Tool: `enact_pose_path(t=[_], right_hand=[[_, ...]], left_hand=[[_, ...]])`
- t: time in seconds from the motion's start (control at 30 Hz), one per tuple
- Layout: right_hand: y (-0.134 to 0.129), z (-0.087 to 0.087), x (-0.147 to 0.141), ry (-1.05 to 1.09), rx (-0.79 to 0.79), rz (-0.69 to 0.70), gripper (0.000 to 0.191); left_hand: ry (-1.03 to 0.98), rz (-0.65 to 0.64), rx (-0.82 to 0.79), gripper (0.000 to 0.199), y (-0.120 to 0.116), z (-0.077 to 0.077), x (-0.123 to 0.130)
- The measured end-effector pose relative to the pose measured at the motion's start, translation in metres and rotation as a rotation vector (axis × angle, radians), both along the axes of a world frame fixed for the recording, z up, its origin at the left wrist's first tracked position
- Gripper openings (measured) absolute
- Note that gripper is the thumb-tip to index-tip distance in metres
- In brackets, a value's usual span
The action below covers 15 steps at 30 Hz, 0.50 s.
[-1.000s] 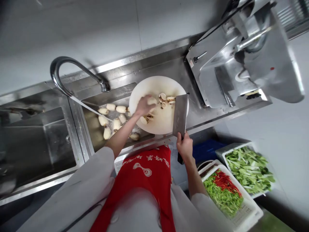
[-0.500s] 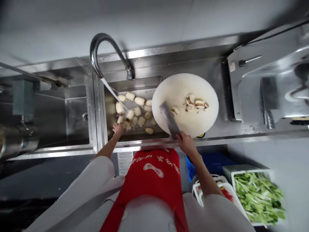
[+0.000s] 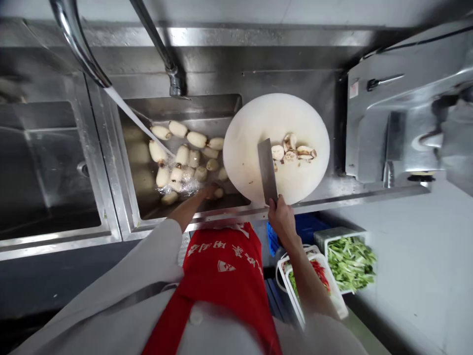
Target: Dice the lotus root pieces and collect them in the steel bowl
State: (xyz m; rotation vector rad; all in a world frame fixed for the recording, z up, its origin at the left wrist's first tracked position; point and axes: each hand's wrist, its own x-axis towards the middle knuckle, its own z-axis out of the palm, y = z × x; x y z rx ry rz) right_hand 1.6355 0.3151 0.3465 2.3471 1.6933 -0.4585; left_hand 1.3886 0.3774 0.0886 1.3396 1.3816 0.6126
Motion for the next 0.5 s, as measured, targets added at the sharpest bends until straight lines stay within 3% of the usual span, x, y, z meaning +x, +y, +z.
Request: enact_pose_path(t=[0.07,0.13,0.23,0.33,0.4,0.5], right_hand=[[0.0,0.0,0.001,0.012,-0.013,-0.003,0.031],[0.0,-0.002,0.003,0.017,-0.028,0.002,0.03],[0.006,-0.002,0.004,0.022,-0.036,0.016,0.031],[0.015,0.007,0.007,0.037,-0.045,0.036,0.03],[0.019,0.019,0.01,0.04,-0.064,0.068,0.03],[0.014,0.041,0.013,0.027,-0.068,0.116,0.033]], left_hand=[[0.009,-0.096,0.0,0.037,0.005,0.015,-0.017],[0.03,-0.144,0.05,0.053,0.012,0.048,-0.033],[0.032,-0.194,0.263,0.069,0.025,0.12,-0.033],[0.046,-0.248,0.48,0.067,0.035,0.185,0.0],[0.082,-0.248,0.545,0.057,0.041,0.205,0.03],[0.156,-0.243,0.582,0.042,0.047,0.204,0.064]])
